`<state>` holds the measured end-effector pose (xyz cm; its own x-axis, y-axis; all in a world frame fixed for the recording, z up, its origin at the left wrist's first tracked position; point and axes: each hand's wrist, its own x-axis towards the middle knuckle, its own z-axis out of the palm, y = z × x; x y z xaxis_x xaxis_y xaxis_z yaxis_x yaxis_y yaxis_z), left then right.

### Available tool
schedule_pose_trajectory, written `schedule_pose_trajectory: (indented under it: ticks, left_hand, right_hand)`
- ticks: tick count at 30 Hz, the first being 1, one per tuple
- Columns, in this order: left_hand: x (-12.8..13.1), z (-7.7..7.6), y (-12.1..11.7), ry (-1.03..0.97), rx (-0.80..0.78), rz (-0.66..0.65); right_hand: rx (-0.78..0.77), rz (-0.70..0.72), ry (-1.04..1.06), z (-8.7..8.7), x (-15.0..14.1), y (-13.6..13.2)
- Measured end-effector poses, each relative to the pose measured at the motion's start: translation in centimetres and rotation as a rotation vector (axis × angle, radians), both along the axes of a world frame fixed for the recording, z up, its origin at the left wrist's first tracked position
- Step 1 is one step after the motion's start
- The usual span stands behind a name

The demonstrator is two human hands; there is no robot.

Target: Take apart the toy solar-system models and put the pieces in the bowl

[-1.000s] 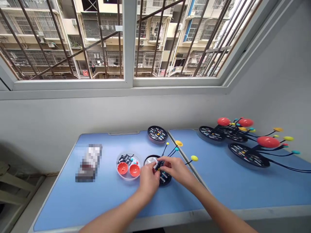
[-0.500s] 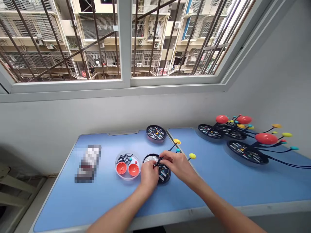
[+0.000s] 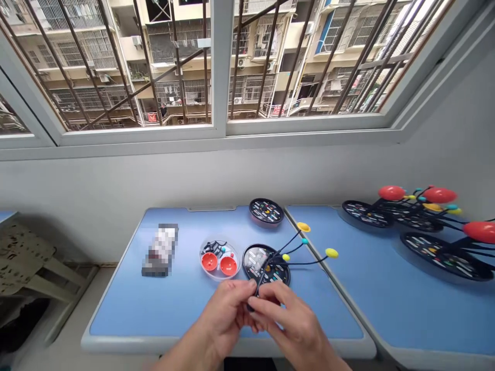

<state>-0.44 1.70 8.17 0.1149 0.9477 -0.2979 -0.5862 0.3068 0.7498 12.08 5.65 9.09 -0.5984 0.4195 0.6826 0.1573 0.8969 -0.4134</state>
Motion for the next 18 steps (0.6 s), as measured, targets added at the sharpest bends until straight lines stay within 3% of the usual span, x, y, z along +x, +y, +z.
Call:
schedule_pose_trajectory:
  ticks: [6,12,15,18]
  left_hand:
    - [-2.1,0.0,-1.1,0.103,-0.056,0.097]
    - [-3.9,1.1,-2.7,0.584,-0.063,-0.022]
    - [-4.4,2.1,-3.6,0.806,-0.012,-0.184]
    - [-4.7,2.9,-4.3,0.961,0.07,-0.302]
  right_hand:
    - [0.003,0.06,-0.013,-1.0,-0.5,-0.9]
    - [-0.061,-0.104,0.069,2.0,2.6,-0.2]
    - [-0.312,-0.093,-0.127,3.3,2.5,0.3]
    - [-0.626,0.03,-0.411,3.6,1.3,0.3]
